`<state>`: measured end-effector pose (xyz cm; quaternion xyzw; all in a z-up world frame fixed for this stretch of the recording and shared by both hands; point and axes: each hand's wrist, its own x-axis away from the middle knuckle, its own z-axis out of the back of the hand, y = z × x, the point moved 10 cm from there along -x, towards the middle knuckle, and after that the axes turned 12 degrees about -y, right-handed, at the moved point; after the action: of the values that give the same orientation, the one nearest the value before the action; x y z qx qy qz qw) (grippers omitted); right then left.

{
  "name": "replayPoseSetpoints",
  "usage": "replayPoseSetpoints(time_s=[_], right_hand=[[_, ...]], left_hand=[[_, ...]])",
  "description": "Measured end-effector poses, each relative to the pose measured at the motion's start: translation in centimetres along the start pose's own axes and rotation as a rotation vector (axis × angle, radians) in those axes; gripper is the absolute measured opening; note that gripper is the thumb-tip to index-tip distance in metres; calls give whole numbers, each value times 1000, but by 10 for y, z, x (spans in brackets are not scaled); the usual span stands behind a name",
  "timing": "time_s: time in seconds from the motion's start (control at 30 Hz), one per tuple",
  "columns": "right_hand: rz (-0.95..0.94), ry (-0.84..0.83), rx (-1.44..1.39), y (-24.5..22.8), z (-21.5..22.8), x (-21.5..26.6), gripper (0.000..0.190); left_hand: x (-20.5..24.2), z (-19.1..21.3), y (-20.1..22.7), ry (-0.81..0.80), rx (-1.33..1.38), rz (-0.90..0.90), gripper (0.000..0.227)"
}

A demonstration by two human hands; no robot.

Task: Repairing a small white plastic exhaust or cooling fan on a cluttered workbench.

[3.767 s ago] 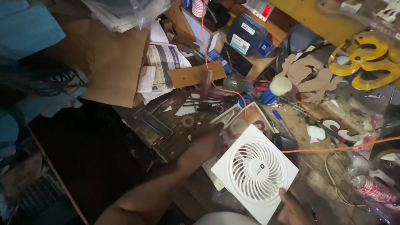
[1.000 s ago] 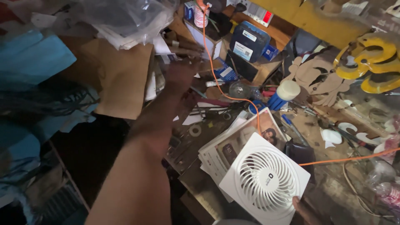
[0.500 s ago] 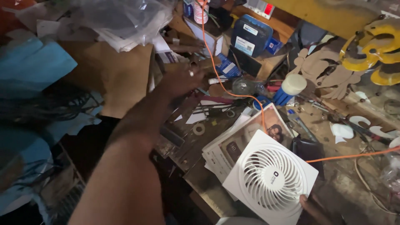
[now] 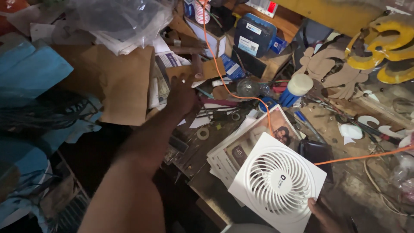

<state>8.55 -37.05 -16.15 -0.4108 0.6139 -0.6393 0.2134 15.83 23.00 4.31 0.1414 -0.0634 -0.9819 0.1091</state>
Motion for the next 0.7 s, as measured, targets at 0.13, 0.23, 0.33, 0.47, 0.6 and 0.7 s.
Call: replayPoseSetpoints(time_s=[0.13, 0.23, 0.33, 0.47, 0.6, 0.7], right_hand=[[16, 9, 68, -50, 35, -57, 65], [71, -19, 156, -56, 34, -56, 64], [73, -7, 113, -60, 32, -55, 63], [74, -1, 69, -68, 23, -58, 63], [72, -7, 3, -75, 12, -66, 63], [71, 1, -38, -79, 10, -65, 63]], left_hand=[[-2, -10, 7, -8, -222, -68, 19], [-5, -8, 11, -82, -197, -25, 28], [1, 13, 23, -144, -166, 0, 27], [1, 4, 17, -100, -252, -28, 27], [9, 13, 21, -144, -143, -56, 31], [7, 1, 16, -39, -134, -73, 23]])
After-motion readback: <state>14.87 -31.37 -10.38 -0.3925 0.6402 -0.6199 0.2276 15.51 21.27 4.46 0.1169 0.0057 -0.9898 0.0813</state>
